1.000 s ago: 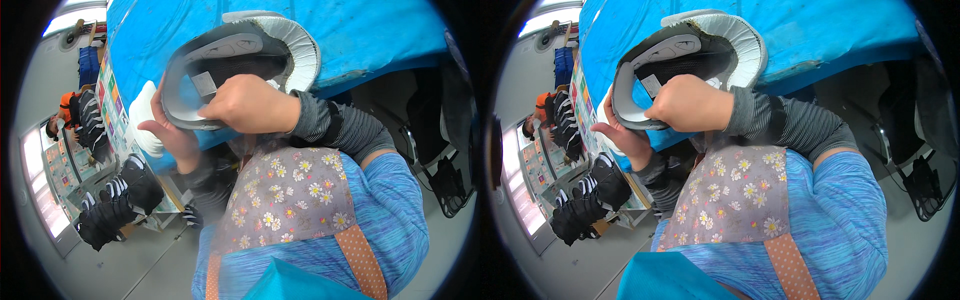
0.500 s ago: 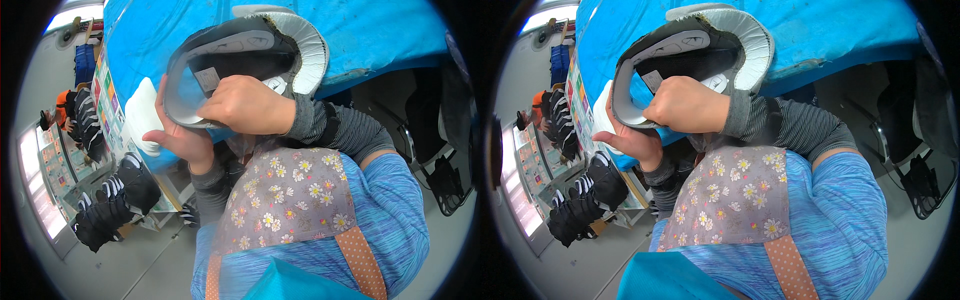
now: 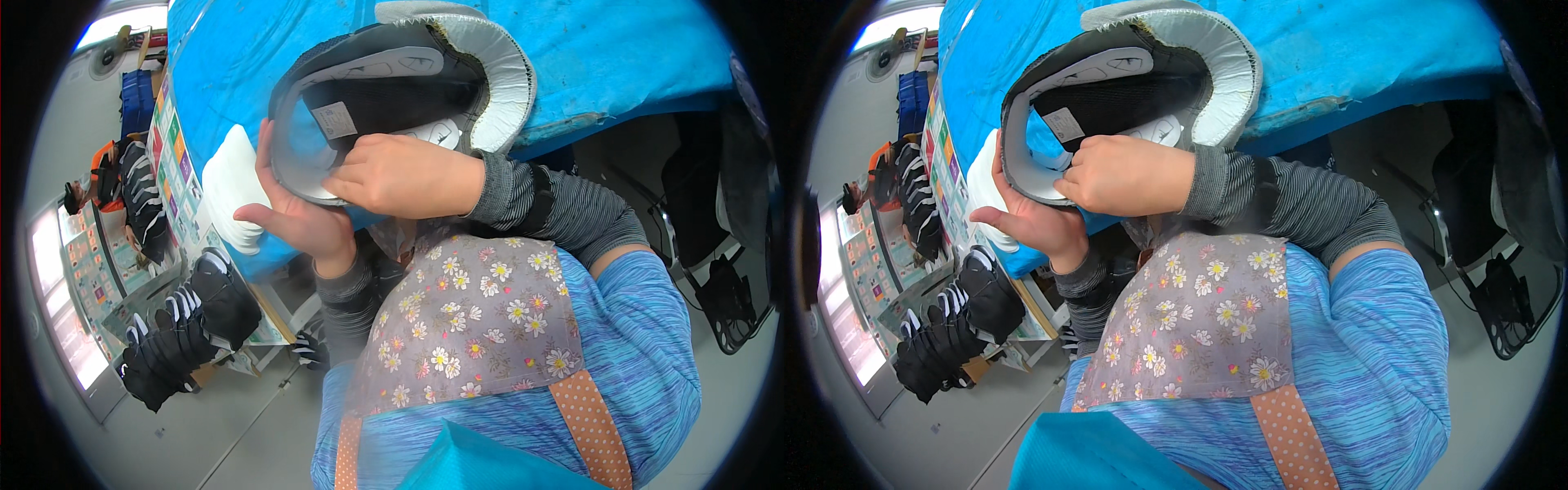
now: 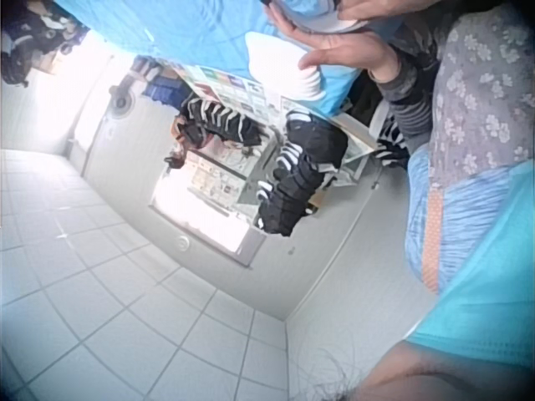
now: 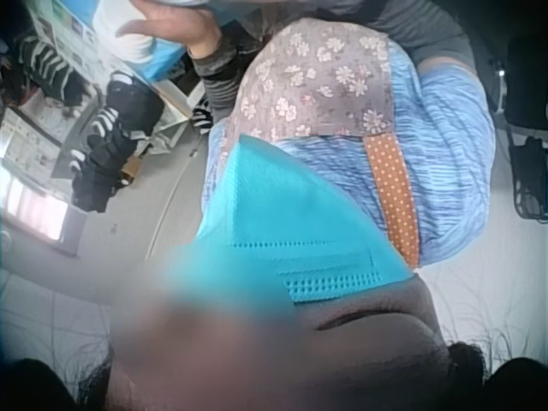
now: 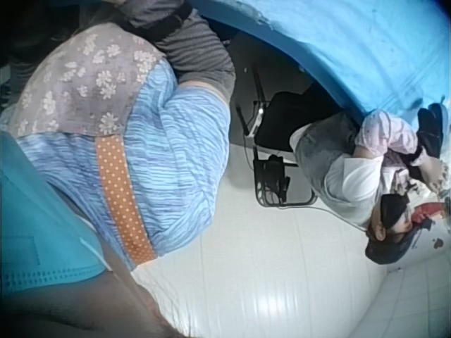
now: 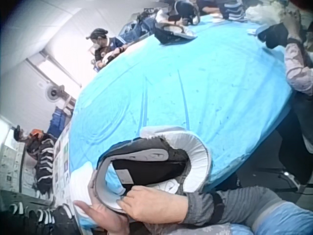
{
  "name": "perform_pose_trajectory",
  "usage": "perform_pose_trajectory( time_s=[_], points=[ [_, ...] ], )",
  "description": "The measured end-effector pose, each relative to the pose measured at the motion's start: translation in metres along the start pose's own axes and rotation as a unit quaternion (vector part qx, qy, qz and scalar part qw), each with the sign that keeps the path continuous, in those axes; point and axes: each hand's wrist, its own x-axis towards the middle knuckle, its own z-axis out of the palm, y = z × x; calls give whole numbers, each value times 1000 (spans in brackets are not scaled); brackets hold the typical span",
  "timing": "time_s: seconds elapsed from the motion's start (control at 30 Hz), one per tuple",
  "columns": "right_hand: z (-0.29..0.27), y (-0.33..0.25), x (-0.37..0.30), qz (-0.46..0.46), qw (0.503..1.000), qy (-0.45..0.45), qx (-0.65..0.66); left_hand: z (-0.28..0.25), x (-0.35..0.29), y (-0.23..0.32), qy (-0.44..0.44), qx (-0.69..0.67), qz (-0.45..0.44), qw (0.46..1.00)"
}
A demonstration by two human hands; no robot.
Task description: The person fits a white lining piece into a black shoe upper component by hand and aligns the edges. Then they place the assembled part on a stack and pick up another lining piece.
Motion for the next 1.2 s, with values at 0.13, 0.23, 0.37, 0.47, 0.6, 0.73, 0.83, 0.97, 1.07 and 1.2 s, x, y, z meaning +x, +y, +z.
perform_pose_trajectory(
  time_s=[0.13, 0.23, 0.37, 0.47, 0.6, 0.73, 0.83, 0.97, 1.07, 1.2],
  points=[
    [-2, -1, -4, -12, 999, -12, 28, 2, 1, -2, 9, -23, -1, 1000],
    [-6, 2, -5, -5, 995, -19, 94, 6, 0, -1, 11, -22, -3, 1000],
    [-14, -5, -5, 36, 988, -55, 141, 2, 3, 5, 13, -36, -27, 999],
    [-4, -15, -4, 37, 997, 11, 61, 3, 8, 10, -2, -67, -60, 996],
    [4, -21, 3, 50, 995, 63, -65, -1, 13, 20, -68, -17, -73, 995],
    [1, -19, 9, 52, 995, 48, -68, -9, 14, 15, -102, 15, -63, 993],
    [2, -16, 9, 59, 995, 65, -39, -11, 14, 11, -94, 17, -53, 994],
    [-10, -20, 10, 71, 997, 33, -20, -20, 15, 8, -142, 183, 14, 973],
    [-69, -29, 17, 173, 978, -101, 57, -14, 10, 12, -140, 161, 26, 977],
    [-111, 12, 4, 146, 982, 108, -43, -1, 6, 18, -117, 198, 39, 972]
  ],
)
